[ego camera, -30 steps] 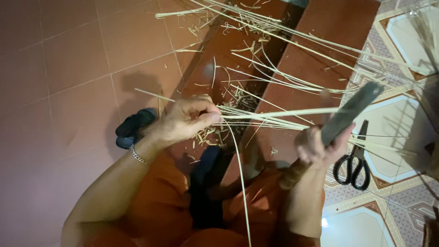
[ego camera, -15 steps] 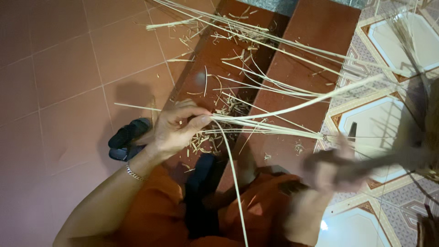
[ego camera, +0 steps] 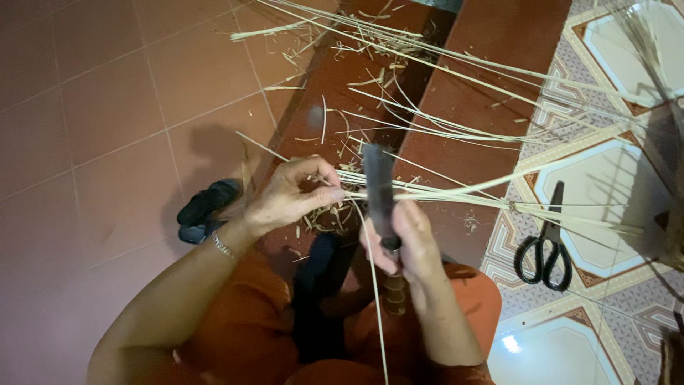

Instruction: The person sits on the floor and uses a knife to split long dried sticks into thin strips. They repeatedly hold a stick with one hand and draw the knife along its length to peel off thin layers, accumulating shavings on the floor.

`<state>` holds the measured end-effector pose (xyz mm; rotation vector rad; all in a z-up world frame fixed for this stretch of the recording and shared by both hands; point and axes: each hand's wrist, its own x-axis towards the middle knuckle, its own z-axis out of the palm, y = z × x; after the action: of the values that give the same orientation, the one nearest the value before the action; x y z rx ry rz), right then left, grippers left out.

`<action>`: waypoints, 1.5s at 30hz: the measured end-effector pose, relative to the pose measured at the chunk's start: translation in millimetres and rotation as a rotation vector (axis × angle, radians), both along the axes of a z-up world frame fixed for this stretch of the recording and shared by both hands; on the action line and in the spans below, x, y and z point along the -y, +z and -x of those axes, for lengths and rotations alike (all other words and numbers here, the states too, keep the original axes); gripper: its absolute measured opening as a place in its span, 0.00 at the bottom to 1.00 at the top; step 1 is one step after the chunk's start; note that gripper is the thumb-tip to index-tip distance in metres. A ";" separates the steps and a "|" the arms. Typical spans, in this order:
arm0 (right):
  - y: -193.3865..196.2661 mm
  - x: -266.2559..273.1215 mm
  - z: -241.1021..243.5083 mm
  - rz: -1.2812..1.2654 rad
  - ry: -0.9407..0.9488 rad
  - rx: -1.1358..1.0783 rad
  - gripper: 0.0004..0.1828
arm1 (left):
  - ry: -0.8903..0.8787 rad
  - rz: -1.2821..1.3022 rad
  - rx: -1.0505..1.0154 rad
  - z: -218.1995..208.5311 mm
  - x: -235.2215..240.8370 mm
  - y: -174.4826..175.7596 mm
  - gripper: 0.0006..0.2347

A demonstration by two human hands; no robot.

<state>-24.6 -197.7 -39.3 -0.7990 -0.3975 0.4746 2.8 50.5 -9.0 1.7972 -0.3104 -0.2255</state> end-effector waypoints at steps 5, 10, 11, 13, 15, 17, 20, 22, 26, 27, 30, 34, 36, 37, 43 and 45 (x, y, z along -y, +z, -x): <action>-10.1 5.8 -17.9 -0.324 0.214 -0.227 0.26 | -0.098 0.051 0.003 -8.6 -6.1 -4.2 0.06; -26.2 9.6 -30.2 -0.300 0.222 -0.321 0.28 | -0.148 -0.054 0.042 -15.1 -8.9 -2.3 0.07; -30.6 10.9 -34.9 -0.295 0.229 -0.357 0.29 | -0.164 -0.071 0.056 -17.2 -9.7 -2.5 0.07; -42.5 12.6 -42.1 -0.307 0.250 -0.327 0.29 | -0.160 -0.082 0.053 -19.3 -10.6 -9.2 0.08; -54.4 15.1 -48.9 -0.343 0.282 -0.336 0.28 | -0.153 -0.064 0.014 -21.4 -14.1 -18.2 0.09; -62.6 17.8 -58.8 -0.406 0.321 -0.374 0.28 | -0.149 -0.024 -0.051 -26.5 -19.9 -24.6 0.09; -76.7 22.6 -68.8 -0.362 0.285 -0.346 0.28 | -0.158 -0.011 -0.037 -30.2 -25.4 -37.6 0.09; -83.6 22.9 -74.1 -0.354 0.255 -0.373 0.28 | -0.162 0.004 -0.088 -32.9 -28.1 -43.4 0.09; -95.7 19.9 -80.8 -0.326 0.240 -0.351 0.28 | -0.174 -0.122 -0.045 -38.6 -33.7 -50.7 0.09; -97.9 21.3 -81.5 -0.314 0.225 -0.356 0.28 | -0.175 -0.096 -0.065 -39.8 -35.0 -52.0 0.09; -103.3 25.5 -84.9 -0.277 0.192 -0.362 0.28 | -0.183 -0.068 -0.090 -41.2 -43.8 -54.7 0.09; -114.2 29.4 -93.7 -0.304 0.212 -0.356 0.27 | -0.124 -0.189 -0.191 -42.7 -54.2 -58.4 0.10; -121.0 29.2 -98.3 -0.333 0.227 -0.353 0.27 | -0.115 -0.182 -0.218 -44.4 -57.3 -63.1 0.10; -123.7 29.0 -100.2 -0.337 0.229 -0.354 0.27 | -0.142 -0.139 -0.179 -45.8 -56.9 -66.0 0.10; -111.7 36.2 -97.0 -0.371 0.166 -0.347 0.27 | -0.130 -0.064 -0.167 -50.4 -50.8 -68.4 0.09; -99.1 40.5 -88.2 -0.424 0.126 -0.288 0.28 | -0.092 -0.059 -0.120 -48.3 -46.1 -64.6 0.08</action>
<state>63.6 -238.2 -138.3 -0.2901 -0.2675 0.5895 51.1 96.6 -73.6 1.8205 -0.3042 -0.4098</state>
